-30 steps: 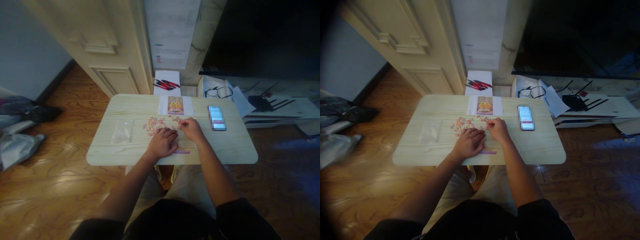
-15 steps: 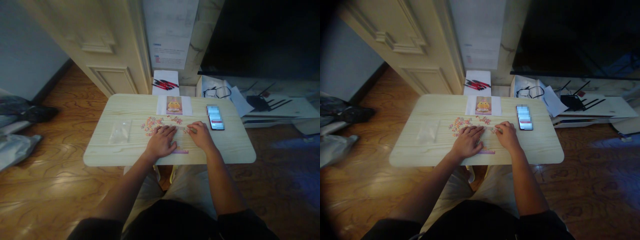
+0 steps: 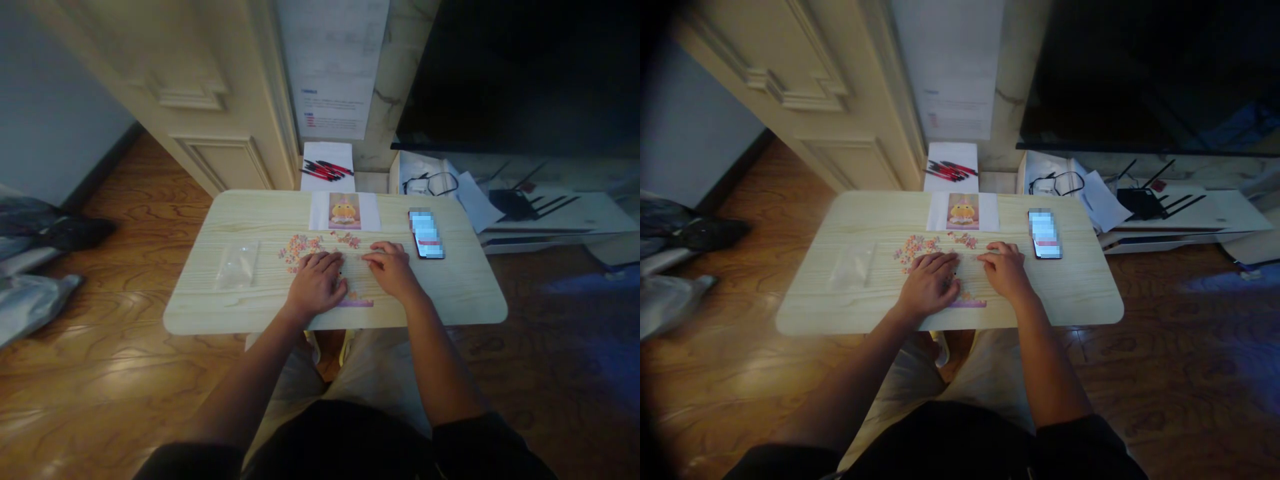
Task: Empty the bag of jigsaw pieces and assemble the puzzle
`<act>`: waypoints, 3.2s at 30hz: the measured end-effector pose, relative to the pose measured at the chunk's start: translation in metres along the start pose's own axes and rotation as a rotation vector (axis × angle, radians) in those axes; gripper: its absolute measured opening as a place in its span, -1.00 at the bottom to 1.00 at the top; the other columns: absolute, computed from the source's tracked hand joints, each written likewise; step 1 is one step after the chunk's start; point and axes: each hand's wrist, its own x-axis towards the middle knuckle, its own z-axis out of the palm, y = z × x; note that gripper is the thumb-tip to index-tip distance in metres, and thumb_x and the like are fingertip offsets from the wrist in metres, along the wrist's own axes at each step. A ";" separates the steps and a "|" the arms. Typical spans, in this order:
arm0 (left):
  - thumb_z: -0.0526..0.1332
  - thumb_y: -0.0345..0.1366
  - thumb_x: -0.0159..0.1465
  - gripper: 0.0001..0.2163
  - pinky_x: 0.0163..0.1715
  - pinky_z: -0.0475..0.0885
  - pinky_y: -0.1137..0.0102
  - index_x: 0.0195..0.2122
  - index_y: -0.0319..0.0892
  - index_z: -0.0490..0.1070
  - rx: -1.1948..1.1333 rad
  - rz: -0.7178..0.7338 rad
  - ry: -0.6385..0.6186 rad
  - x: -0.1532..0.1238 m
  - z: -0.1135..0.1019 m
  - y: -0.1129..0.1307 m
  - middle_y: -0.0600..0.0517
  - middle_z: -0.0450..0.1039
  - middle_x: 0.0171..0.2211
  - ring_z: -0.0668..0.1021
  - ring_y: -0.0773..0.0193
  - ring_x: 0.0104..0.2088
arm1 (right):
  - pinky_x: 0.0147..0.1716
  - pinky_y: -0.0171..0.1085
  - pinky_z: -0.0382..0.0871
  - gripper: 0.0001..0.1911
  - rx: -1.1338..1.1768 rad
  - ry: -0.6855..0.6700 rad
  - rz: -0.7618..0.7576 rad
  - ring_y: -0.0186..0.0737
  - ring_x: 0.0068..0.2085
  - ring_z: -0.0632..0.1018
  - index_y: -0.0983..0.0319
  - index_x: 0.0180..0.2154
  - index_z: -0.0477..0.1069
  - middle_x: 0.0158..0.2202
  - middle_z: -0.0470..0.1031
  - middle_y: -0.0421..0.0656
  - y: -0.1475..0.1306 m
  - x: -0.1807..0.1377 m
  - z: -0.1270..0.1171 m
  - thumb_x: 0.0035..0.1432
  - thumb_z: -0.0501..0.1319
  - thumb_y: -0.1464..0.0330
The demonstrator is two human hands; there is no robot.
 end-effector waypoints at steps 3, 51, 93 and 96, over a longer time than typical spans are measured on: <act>0.20 -0.14 0.34 -0.58 0.20 0.29 -0.05 0.19 -0.13 0.47 -0.002 -0.004 -0.001 0.000 0.000 0.000 -0.10 0.47 0.23 0.45 -0.09 0.18 | 0.18 0.09 0.28 -0.73 0.021 0.032 0.012 0.05 0.12 0.42 0.02 -0.02 0.65 0.10 0.53 -0.09 0.007 -0.003 -0.004 0.32 0.26 0.35; 0.19 -0.18 0.40 -0.70 0.13 0.42 0.09 0.11 -0.08 0.50 0.028 -0.103 0.058 -0.063 -0.038 -0.029 -0.08 0.50 0.18 0.50 0.03 0.15 | 0.02 -0.21 0.37 -0.78 -0.137 -0.235 -0.198 -0.07 -0.06 0.55 0.29 -0.17 0.59 -0.09 0.57 0.06 -0.124 0.115 0.072 0.26 0.17 0.51; 0.16 -0.22 0.40 -0.75 0.07 0.36 0.03 0.01 -0.07 0.57 0.137 -0.089 0.035 0.003 0.002 0.015 -0.01 0.57 0.11 0.51 -0.01 0.06 | -0.12 -0.24 0.48 -0.83 0.337 -0.137 0.026 -0.20 -0.22 0.62 0.16 -0.20 0.66 -0.19 0.69 -0.16 -0.019 0.045 0.009 0.17 0.35 0.48; 0.16 -0.21 0.40 -0.73 0.09 0.36 0.03 0.03 -0.08 0.57 0.123 -0.084 0.036 0.000 -0.001 0.010 -0.01 0.57 0.13 0.51 -0.01 0.08 | -0.09 -0.22 0.46 -0.83 0.246 -0.066 0.025 -0.19 -0.20 0.60 0.18 -0.18 0.66 -0.16 0.67 -0.13 -0.016 0.037 -0.001 0.20 0.33 0.45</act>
